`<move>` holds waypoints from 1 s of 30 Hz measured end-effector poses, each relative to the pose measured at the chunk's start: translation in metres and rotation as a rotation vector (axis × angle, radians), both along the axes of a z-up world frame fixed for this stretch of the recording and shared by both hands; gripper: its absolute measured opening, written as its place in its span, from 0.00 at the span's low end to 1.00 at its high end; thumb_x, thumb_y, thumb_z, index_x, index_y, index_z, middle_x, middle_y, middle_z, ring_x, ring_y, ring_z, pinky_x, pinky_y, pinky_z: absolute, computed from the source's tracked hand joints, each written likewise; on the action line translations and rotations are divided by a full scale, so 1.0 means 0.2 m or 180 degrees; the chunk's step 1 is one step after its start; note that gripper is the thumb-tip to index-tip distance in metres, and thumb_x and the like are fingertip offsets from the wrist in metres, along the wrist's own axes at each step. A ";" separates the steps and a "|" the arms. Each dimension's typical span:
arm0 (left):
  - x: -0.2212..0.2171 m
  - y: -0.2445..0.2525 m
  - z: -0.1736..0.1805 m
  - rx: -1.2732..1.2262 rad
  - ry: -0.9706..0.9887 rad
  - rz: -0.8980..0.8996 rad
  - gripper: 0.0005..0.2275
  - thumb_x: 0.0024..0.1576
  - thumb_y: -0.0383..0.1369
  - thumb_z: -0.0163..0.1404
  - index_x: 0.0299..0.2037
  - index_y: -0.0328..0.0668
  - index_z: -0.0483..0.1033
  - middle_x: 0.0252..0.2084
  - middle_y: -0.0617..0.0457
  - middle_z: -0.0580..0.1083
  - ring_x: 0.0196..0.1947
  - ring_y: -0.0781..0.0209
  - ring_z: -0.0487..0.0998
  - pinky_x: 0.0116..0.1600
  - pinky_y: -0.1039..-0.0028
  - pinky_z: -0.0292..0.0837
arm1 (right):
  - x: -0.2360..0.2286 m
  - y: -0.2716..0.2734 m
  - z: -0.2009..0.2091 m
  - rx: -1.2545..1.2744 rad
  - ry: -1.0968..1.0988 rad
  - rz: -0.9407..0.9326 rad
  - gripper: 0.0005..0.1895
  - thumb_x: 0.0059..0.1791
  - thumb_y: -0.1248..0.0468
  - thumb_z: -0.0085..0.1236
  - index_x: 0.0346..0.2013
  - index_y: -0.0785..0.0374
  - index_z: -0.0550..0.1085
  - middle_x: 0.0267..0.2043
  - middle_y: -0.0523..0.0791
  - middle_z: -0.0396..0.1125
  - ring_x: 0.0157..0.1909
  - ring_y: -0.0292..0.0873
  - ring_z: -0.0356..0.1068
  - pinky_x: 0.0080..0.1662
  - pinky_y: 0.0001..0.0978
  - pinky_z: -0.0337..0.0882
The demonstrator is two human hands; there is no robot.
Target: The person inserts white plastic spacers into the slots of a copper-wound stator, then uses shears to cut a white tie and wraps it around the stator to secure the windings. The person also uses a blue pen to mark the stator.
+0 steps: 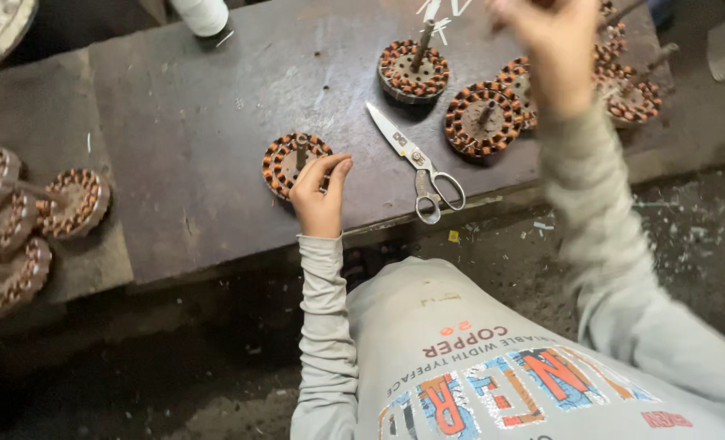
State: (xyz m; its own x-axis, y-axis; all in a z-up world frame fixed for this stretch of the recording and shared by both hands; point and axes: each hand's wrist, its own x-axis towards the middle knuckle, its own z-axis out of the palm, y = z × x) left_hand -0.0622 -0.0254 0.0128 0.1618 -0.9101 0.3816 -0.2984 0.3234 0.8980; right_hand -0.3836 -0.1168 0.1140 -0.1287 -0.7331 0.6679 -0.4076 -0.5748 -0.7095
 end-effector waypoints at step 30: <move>0.06 0.00 0.17 -0.0199 0.0321 -0.0684 0.07 0.55 0.23 0.63 0.42 0.35 0.82 0.36 0.50 0.75 0.35 0.60 0.76 0.41 0.72 0.73 | 0.92 0.59 -0.26 0.1884 -0.1927 0.0501 0.09 0.53 0.74 0.60 0.48 0.71 0.73 0.45 0.47 0.74 0.48 0.37 0.74 0.52 0.28 0.73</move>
